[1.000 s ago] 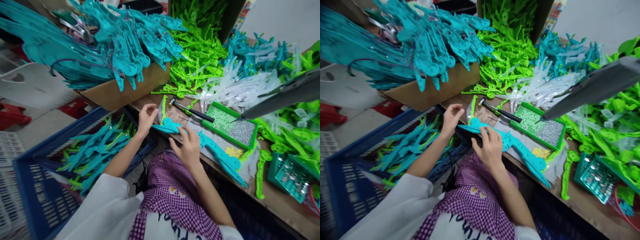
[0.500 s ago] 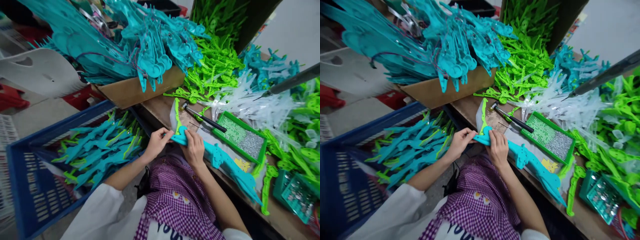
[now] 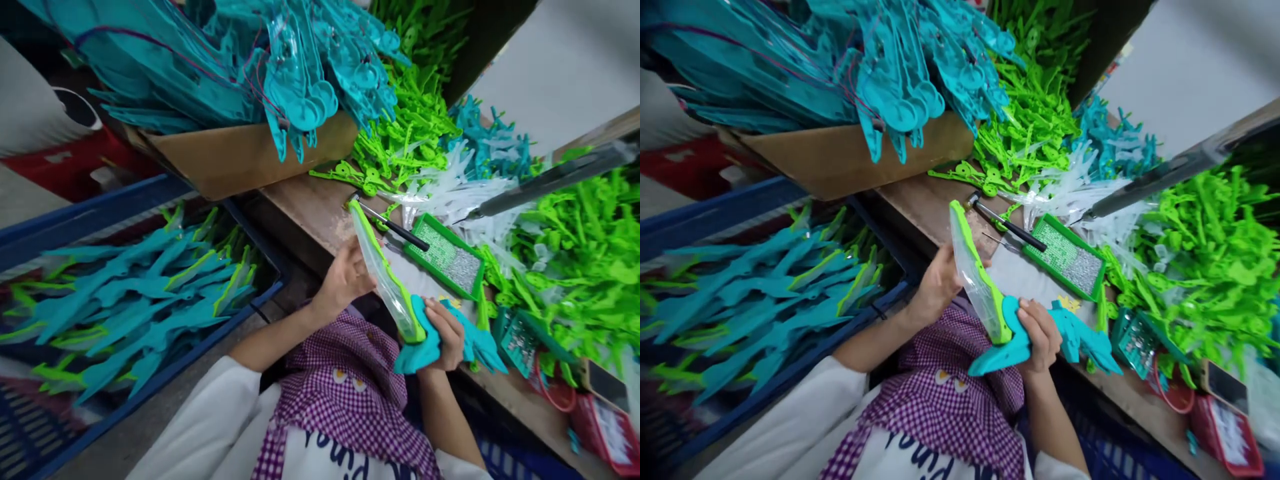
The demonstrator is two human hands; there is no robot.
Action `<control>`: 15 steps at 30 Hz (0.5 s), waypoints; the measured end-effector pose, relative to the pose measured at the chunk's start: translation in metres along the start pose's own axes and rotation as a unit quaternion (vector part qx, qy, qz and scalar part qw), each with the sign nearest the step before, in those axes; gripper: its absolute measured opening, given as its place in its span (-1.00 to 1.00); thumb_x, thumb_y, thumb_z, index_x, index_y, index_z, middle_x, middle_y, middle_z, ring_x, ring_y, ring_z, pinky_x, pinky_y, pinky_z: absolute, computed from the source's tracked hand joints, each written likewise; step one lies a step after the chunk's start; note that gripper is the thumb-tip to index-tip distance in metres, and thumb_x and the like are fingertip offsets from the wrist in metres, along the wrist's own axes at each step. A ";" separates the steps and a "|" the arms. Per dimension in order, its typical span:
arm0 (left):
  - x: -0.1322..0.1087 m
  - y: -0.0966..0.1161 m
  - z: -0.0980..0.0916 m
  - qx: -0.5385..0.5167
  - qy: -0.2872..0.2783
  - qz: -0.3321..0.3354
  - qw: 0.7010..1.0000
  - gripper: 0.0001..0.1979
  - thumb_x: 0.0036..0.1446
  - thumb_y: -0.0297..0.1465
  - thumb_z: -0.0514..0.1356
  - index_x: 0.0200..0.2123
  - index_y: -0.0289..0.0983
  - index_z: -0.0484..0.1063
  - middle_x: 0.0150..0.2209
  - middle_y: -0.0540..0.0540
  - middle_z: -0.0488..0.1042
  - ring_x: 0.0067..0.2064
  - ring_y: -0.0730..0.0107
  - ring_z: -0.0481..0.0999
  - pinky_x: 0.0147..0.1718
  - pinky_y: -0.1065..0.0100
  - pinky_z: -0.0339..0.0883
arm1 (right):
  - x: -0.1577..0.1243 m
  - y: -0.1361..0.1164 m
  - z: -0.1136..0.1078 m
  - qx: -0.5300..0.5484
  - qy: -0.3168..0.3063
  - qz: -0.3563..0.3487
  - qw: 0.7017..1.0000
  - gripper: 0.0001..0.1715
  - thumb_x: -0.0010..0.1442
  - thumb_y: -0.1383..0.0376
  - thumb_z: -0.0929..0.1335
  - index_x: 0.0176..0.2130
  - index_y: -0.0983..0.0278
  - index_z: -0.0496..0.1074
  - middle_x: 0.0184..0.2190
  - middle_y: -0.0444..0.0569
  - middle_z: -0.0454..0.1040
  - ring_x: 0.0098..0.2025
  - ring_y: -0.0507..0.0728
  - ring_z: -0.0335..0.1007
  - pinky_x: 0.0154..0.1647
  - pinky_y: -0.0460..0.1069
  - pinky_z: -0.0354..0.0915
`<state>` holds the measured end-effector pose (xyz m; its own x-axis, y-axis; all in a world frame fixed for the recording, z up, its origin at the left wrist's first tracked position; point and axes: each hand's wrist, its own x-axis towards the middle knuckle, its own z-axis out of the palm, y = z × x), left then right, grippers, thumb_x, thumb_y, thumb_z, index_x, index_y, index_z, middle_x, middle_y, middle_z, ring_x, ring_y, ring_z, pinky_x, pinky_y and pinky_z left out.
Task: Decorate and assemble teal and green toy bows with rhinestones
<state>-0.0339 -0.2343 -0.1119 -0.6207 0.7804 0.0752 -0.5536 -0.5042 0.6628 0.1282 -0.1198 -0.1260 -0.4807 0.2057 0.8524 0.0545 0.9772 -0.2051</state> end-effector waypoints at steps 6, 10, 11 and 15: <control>0.010 0.009 0.030 -0.083 -0.138 -0.127 0.979 -0.43 -0.07 -0.08 0.38 -0.09 -0.26 0.29 -0.14 -0.21 0.54 -0.02 0.05 0.54 -0.11 0.14 0.49 | 0.012 0.001 -0.022 0.006 0.047 0.053 0.998 -0.73 0.25 0.24 0.30 -0.06 0.24 0.45 -0.21 0.08 0.53 -0.14 0.25 0.52 -0.14 0.26 0.50; 0.008 0.012 0.040 -0.088 -0.114 -0.133 0.981 -0.44 -0.11 -0.11 0.41 -0.16 -0.26 0.27 -0.17 -0.17 0.55 -0.08 0.10 0.57 -0.13 0.14 0.51 | 0.026 -0.003 -0.023 0.010 0.065 0.040 0.997 -0.60 0.11 0.16 0.43 -0.06 0.25 0.44 -0.22 0.05 0.53 -0.19 0.23 0.52 -0.15 0.23 0.50; 0.008 0.012 0.041 -0.089 -0.110 -0.135 0.981 -0.44 -0.12 -0.11 0.41 -0.16 -0.27 0.27 -0.17 -0.17 0.55 -0.09 0.10 0.57 -0.13 0.13 0.51 | 0.029 -0.004 -0.023 0.010 0.065 0.038 0.997 -0.55 0.07 0.13 0.45 -0.06 0.26 0.44 -0.22 0.04 0.53 -0.20 0.22 0.52 -0.16 0.21 0.50; 0.005 0.014 0.043 -0.086 -0.102 -0.135 0.982 -0.43 -0.12 -0.12 0.42 -0.16 -0.28 0.26 -0.17 -0.17 0.55 -0.08 0.10 0.56 -0.13 0.12 0.51 | 0.030 -0.004 -0.023 -0.003 0.062 0.038 0.997 -0.51 0.03 0.08 0.47 -0.09 0.26 0.42 -0.23 0.02 0.52 -0.21 0.20 0.53 -0.17 0.19 0.50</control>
<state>-0.0212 -0.2218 -0.0702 -0.3238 0.9433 0.0724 -0.7790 -0.3092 0.5455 0.1339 -0.1165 -0.0883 -0.3639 0.2840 0.8871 0.0924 0.9587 -0.2691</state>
